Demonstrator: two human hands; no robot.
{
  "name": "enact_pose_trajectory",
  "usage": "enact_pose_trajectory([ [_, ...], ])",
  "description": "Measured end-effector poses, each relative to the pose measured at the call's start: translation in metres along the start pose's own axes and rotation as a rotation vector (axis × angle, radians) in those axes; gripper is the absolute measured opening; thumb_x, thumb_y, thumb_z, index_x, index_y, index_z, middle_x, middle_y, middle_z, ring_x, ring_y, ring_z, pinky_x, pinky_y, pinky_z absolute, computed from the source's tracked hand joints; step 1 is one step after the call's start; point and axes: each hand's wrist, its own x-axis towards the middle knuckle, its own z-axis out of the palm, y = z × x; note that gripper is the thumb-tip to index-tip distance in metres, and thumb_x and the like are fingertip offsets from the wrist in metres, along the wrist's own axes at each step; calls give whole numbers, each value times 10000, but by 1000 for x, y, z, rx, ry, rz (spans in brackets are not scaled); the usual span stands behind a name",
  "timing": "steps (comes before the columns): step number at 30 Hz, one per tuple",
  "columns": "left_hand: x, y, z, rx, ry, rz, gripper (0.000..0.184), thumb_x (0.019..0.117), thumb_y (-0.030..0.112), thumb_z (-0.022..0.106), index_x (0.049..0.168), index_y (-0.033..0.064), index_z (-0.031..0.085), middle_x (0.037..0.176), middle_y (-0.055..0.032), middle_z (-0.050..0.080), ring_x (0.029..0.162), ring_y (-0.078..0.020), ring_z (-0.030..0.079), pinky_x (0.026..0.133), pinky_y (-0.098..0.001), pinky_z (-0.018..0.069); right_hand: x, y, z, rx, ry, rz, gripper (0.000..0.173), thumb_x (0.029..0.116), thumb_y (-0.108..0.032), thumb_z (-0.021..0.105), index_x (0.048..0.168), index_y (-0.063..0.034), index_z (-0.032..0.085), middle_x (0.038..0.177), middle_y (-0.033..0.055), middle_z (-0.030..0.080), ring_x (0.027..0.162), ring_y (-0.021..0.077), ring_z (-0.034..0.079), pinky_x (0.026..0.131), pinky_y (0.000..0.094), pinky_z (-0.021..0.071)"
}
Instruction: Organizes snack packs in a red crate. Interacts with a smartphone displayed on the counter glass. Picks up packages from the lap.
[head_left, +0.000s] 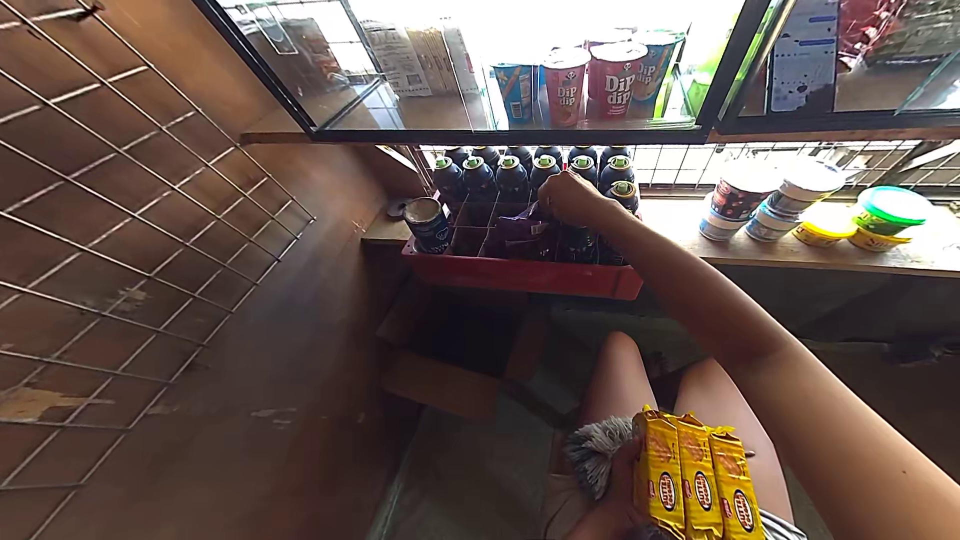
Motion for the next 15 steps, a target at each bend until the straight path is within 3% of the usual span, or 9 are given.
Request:
enact_pose_trajectory([
  [5,-1,0,-8,-2,-7,-40,402,890,443,734,1171,157,760,1089,-63,774,1017,-166,744,920,-353,597,-1,2,-2,74,81,-23,162,983,-89,641,1084,-4,733,1152,208,694,1164,385,631,1068,574,434],
  [9,-2,1,-9,5,34,-64,421,864,465,752,1154,159,762,1081,-68,772,1006,-176,746,904,-366,603,-4,9,-2,165,228,-39,138,955,-53,646,1040,0,741,1134,207,704,1144,394,646,1010,597,482],
  [15,0,-1,-13,-13,7,-66,425,881,463,738,1172,154,755,1099,-75,768,1022,-181,742,924,-372,596,-8,14,4,193,196,0,140,978,-64,620,1048,-24,734,1080,185,721,1083,391,672,947,623,504],
])
